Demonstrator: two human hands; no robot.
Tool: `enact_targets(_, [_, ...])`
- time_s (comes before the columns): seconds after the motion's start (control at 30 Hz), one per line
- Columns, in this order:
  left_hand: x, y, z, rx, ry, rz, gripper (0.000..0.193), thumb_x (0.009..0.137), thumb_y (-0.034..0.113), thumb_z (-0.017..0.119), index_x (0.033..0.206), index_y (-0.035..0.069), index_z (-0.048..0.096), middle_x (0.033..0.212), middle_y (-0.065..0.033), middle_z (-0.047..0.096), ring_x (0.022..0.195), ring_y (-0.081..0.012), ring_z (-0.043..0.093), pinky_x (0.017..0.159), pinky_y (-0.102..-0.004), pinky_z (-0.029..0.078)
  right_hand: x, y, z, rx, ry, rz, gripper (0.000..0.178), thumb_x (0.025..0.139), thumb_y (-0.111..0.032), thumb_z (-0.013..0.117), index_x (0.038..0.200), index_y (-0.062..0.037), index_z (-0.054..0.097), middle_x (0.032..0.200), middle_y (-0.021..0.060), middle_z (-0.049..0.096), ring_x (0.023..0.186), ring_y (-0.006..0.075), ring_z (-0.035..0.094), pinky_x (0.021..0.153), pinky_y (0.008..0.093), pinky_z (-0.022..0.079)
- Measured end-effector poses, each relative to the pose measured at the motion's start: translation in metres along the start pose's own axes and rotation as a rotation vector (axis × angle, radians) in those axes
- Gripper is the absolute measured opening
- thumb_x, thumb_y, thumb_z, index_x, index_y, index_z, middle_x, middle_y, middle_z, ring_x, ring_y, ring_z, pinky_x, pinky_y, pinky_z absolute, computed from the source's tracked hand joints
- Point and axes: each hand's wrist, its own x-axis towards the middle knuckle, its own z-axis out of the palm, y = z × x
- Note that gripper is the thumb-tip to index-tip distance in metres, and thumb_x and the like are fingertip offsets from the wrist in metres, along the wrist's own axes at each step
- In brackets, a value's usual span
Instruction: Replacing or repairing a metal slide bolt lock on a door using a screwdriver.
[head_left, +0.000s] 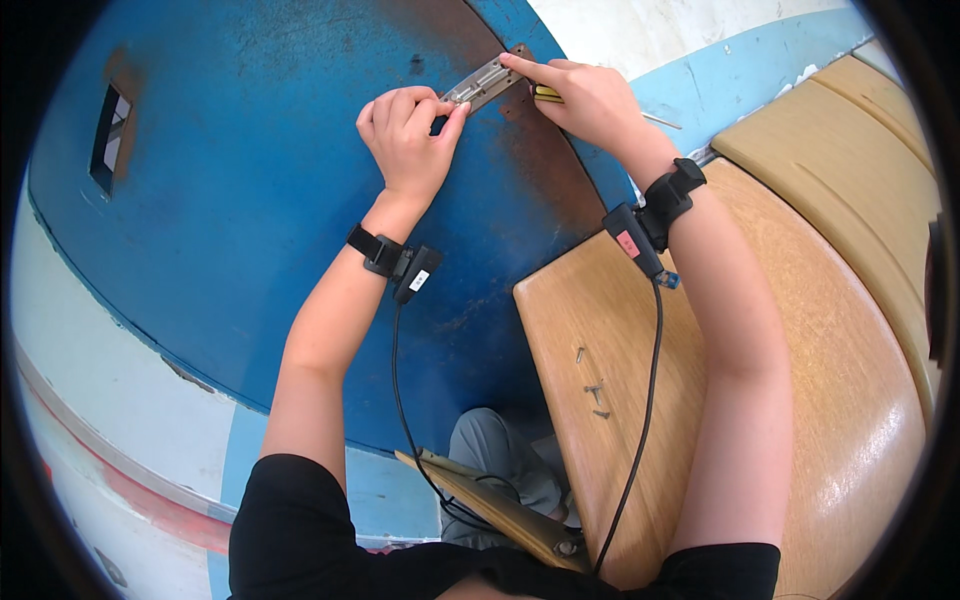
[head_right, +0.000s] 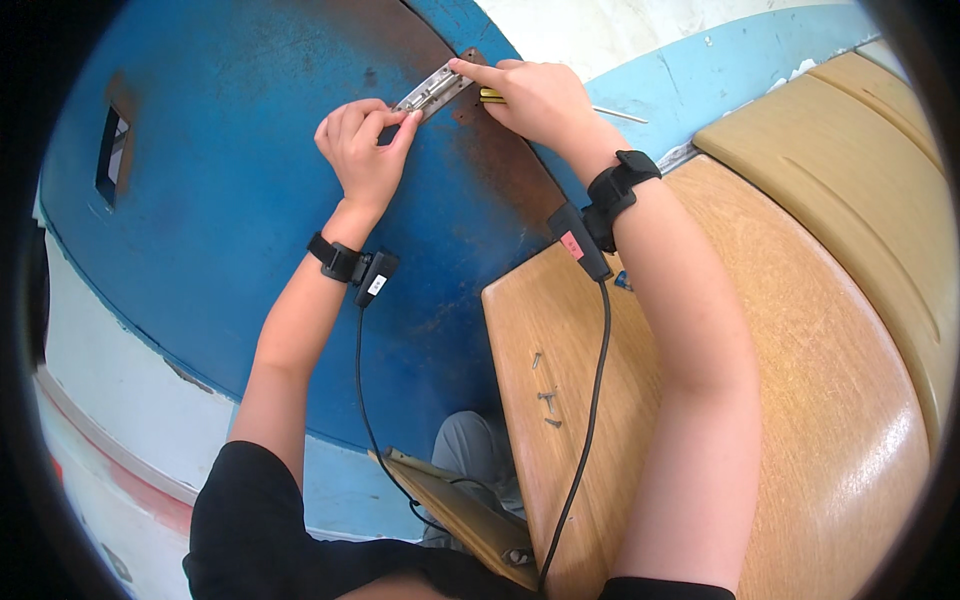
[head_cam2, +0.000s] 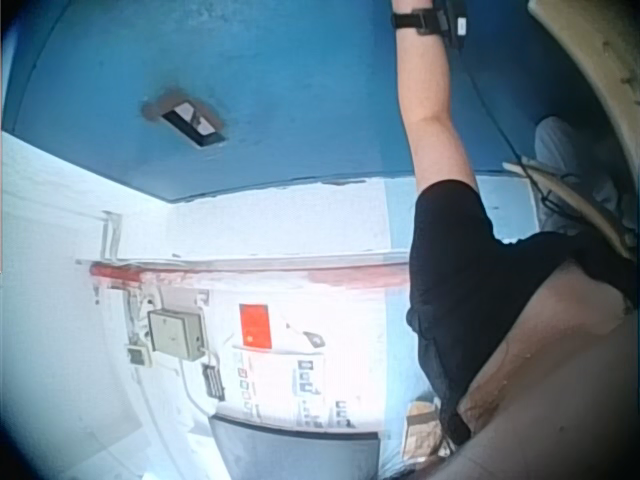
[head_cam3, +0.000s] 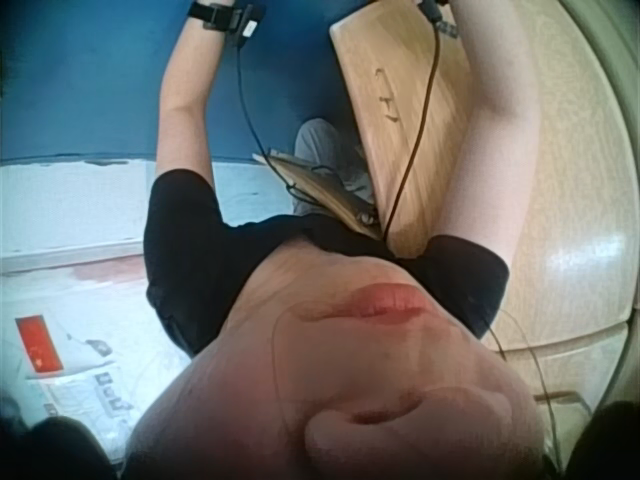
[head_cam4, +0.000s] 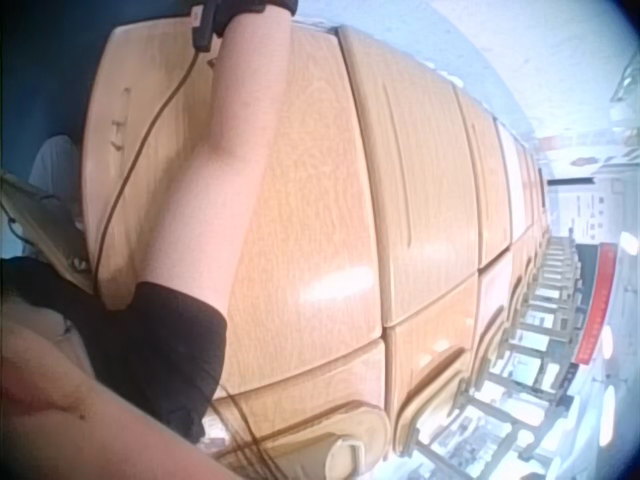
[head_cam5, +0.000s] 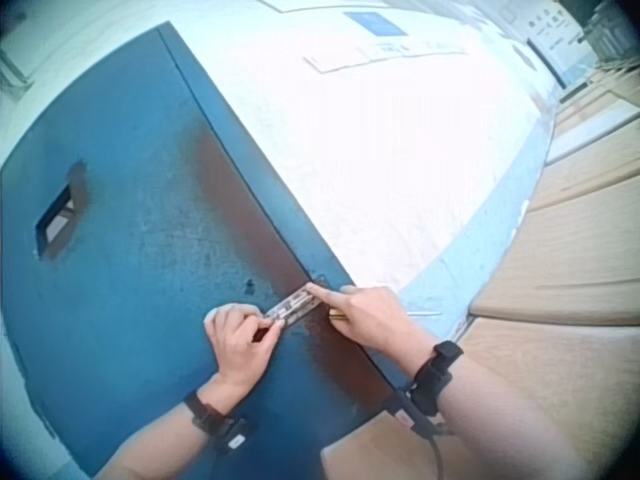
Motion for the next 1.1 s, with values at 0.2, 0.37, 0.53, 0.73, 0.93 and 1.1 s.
enact_targets(0.2, [0.0001, 0.0007, -0.0007, -0.007, 0.001, 0.003, 0.017, 0.073, 0.025, 0.082, 0.072, 0.017, 0.067, 0.087, 0.0057, 0.063, 0.092, -0.0161, 0.057, 0.088, -0.0348, 0.032, 0.0002, -0.0023, -0.0013, -0.013, 0.007, -0.001, 0.058, 0.084, -0.021, 0.065, 0.138, -0.0373, 0.051, 0.078, 0.0031, 0.063, 0.07, 0.0222, 0.066, 0.061, 0.0348, 0.054])
enact_targets(0.37, [0.0004, -0.0024, 0.0004, -0.084, -0.013, -0.003, 0.018, 0.072, 0.022, 0.082, 0.072, 0.015, 0.066, 0.087, 0.003, 0.063, 0.09, -0.0175, 0.057, 0.085, -0.0353, 0.035, 0.0004, 0.0, 0.0002, 0.029, 0.033, -0.008, 0.057, 0.084, -0.021, 0.064, 0.137, -0.0367, 0.052, 0.078, 0.0027, 0.063, 0.069, 0.0222, 0.066, 0.06, 0.0347, 0.054])
enact_targets(0.53, [0.0001, -0.0021, 0.0008, -0.081, -0.012, -0.005, 0.018, 0.072, 0.021, 0.082, 0.072, 0.013, 0.066, 0.088, 0.002, 0.063, 0.089, -0.018, 0.057, 0.084, -0.0352, 0.036, -0.0008, -0.0021, -0.0027, 0.043, 0.032, -0.006, 0.055, 0.083, -0.02, 0.064, 0.136, -0.0347, 0.054, 0.08, 0.0027, 0.065, 0.069, 0.0226, 0.066, 0.06, 0.0355, 0.054])
enact_targets(0.73, [-0.0005, -0.0025, 0.0023, -0.104, -0.012, -0.013, 0.017, 0.072, 0.02, 0.082, 0.072, 0.013, 0.066, 0.087, 0.0017, 0.062, 0.087, -0.0184, 0.057, 0.083, -0.0352, 0.036, -0.0016, -0.0034, -0.0034, 0.061, 0.026, 0.002, 0.056, 0.082, -0.02, 0.066, 0.136, -0.0335, 0.055, 0.082, 0.0021, 0.065, 0.07, 0.0228, 0.066, 0.061, 0.0356, 0.054])
enact_targets(0.93, [0.0004, -0.0019, 0.0019, -0.118, -0.014, -0.016, 0.018, 0.072, 0.019, 0.082, 0.072, 0.014, 0.064, 0.085, 0.0027, 0.061, 0.087, -0.0188, 0.057, 0.081, -0.0361, 0.037, 0.0002, -0.0045, -0.0082, 0.093, 0.083, 0.002, 0.052, 0.081, -0.017, 0.067, 0.13, -0.0306, 0.059, 0.09, 0.0011, 0.066, 0.071, 0.0215, 0.066, 0.061, 0.0339, 0.054])
enact_targets(1.1, [-0.0008, -0.002, 0.0014, -0.112, -0.005, -0.012, 0.018, 0.071, 0.019, 0.082, 0.072, 0.013, 0.065, 0.087, 0.002, 0.062, 0.087, -0.0184, 0.057, 0.081, -0.0354, 0.037, 0.004, -0.0069, -0.004, 0.22, 0.206, -0.01, 0.037, 0.081, -0.013, 0.067, 0.117, -0.0235, 0.067, 0.095, -0.0012, 0.066, 0.075, 0.0222, 0.067, 0.063, 0.0328, 0.055])
